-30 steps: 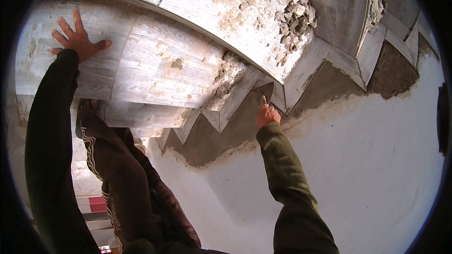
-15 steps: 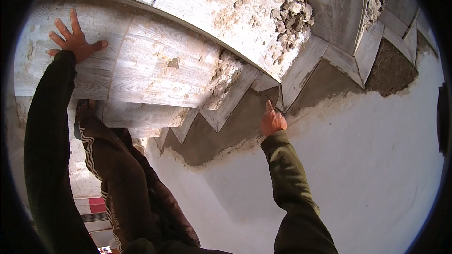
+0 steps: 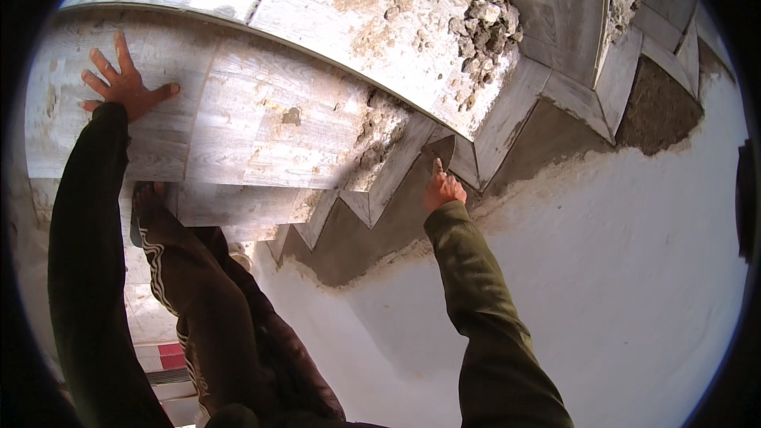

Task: The person mixes plaster in a bucket using a trowel and then applies the plaster to the wall at the base of a staircase.

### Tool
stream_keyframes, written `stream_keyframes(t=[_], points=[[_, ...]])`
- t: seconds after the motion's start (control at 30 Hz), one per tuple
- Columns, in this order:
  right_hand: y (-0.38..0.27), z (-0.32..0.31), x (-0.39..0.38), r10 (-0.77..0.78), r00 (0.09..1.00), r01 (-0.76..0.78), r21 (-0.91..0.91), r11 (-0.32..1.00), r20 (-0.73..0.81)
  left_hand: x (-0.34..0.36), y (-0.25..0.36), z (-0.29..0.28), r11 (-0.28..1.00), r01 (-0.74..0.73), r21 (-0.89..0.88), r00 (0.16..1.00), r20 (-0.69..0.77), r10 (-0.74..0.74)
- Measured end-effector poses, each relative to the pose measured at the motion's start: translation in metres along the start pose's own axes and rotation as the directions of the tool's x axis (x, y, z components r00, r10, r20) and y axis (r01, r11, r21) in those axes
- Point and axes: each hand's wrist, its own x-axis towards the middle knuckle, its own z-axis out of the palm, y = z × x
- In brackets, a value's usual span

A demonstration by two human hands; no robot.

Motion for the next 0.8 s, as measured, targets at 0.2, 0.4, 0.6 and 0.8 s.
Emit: stream_keyframes(t=[0.2, 0.4, 0.6, 0.8], points=[[-0.015, 0.012, 0.02, 0.068, 0.997, -0.072, 0.157, 0.985, 0.033, -0.003, -0.003, -0.007, 0.995, 0.006, -0.1, 1.0, 0.02, -0.004], [-0.011, 0.056, 0.019, 0.11, 0.969, -0.047, 0.27, 0.962, -0.22, -0.004, 0.001, -0.012, 0.984, -0.012, -0.175, 1.0, -0.022, 0.008], [-0.021, 0.006, -0.083, 0.129, 0.984, -0.034, 0.577, 0.816, -0.124, -0.006, 0.002, -0.021, 0.975, -0.011, -0.22, 1.0, -0.02, 0.006], [-0.036, 0.047, -0.113, 0.426, 0.869, 0.124, 0.944, 0.306, -0.252, -0.022, 0.008, -0.026, 0.973, -0.033, -0.229, 0.999, -0.015, 0.03]])
